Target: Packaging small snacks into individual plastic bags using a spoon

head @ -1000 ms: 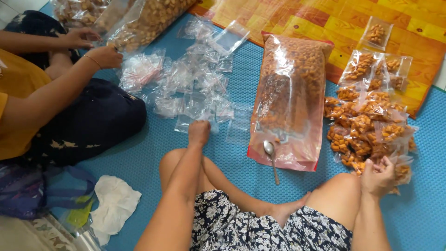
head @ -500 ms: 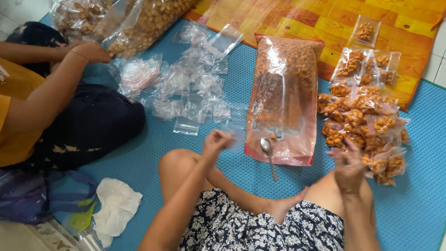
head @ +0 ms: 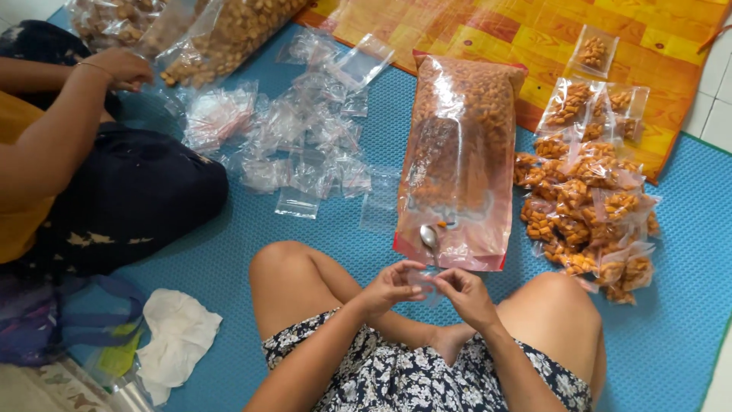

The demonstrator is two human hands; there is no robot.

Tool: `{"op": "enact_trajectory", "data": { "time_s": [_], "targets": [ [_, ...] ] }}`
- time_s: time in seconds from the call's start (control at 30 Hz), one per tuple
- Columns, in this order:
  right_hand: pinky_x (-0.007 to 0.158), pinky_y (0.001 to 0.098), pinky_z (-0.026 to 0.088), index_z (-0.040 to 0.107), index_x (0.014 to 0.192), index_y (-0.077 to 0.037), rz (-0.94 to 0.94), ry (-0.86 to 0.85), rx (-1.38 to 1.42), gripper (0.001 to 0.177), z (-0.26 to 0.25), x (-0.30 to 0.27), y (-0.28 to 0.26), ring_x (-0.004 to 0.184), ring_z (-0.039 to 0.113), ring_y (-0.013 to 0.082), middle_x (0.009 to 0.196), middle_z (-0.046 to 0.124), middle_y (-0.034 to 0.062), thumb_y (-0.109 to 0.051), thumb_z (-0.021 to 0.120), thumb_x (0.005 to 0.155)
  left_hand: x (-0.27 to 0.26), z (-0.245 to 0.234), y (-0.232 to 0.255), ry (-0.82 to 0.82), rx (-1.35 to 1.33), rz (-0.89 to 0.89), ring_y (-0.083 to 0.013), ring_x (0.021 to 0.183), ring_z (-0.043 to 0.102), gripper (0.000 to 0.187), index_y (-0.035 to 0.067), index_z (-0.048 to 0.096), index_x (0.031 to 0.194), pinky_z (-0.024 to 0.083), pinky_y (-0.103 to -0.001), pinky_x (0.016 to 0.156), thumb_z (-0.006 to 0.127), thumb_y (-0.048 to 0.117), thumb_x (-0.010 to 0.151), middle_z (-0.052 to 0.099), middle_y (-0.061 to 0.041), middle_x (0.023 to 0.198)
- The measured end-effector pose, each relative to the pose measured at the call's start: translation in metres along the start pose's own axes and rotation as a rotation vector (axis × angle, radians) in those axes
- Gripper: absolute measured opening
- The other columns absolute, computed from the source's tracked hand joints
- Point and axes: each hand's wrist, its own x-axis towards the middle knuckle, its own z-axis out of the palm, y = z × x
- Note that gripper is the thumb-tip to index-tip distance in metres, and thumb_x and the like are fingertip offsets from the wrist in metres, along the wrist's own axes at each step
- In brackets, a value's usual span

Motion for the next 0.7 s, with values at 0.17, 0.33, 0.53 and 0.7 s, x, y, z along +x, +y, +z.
{"op": "enact_trajectory", "data": {
  "time_s": [0.17, 0.33, 0.53, 0.7],
  "targets": [
    [0.059, 0.0251, 0.055, 0.079, 0.094, -0.003, -0.011, 0.015, -0.005, 0.012, -0.005, 0.010, 0.025, 0.059, 0.065, 0.0114, 0.064, 0.073, 0.0071, -0.014, 0.079, 0.089, 0.019, -0.024, -0.023, 0.017, 0.063, 0.009, -0.0283, 0.111, 0.072, 0.061, 0.012, 0.057, 0.138, 0.064, -0.041, 0.088, 0.083, 0.003, 0.083, 0.070, -0.015, 0.128],
    [0.059, 0.0271, 0.056, 0.077, 0.098, -0.001, 0.020, 0.075, 0.030, 0.015, -0.007, 0.019, 0.034, 0.057, 0.067, 0.0142, 0.067, 0.072, 0.0090, -0.014, 0.079, 0.091, 0.036, -0.056, -0.042, 0.231, 0.111, 0.063, -0.0247, 0.094, 0.077, 0.053, 0.005, 0.061, 0.127, 0.068, -0.035, 0.077, 0.088, 0.008, 0.082, 0.073, -0.015, 0.114],
    [0.062, 0.0382, 0.052, 0.068, 0.082, -0.002, 0.068, 0.047, -0.318, 0.040, -0.010, 0.026, 0.039, 0.063, 0.065, 0.0244, 0.065, 0.068, 0.0143, -0.039, 0.083, 0.088, 0.054, -0.085, -0.067, 0.349, 0.177, 0.146, -0.0226, 0.083, 0.076, 0.035, 0.001, 0.072, 0.115, 0.066, -0.037, 0.073, 0.086, 0.017, 0.087, 0.076, -0.016, 0.096],
    [0.092, 0.0523, 0.054, 0.064, 0.136, -0.014, 0.015, 0.013, -0.482, 0.064, -0.003, 0.013, 0.019, 0.107, 0.068, 0.0431, 0.113, 0.072, 0.0235, -0.048, 0.081, 0.084, 0.049, -0.080, -0.056, 0.354, 0.219, 0.188, -0.0171, 0.077, 0.077, 0.027, 0.003, 0.074, 0.109, 0.066, -0.029, 0.070, 0.085, 0.014, 0.087, 0.078, -0.011, 0.087]
  ]
}}
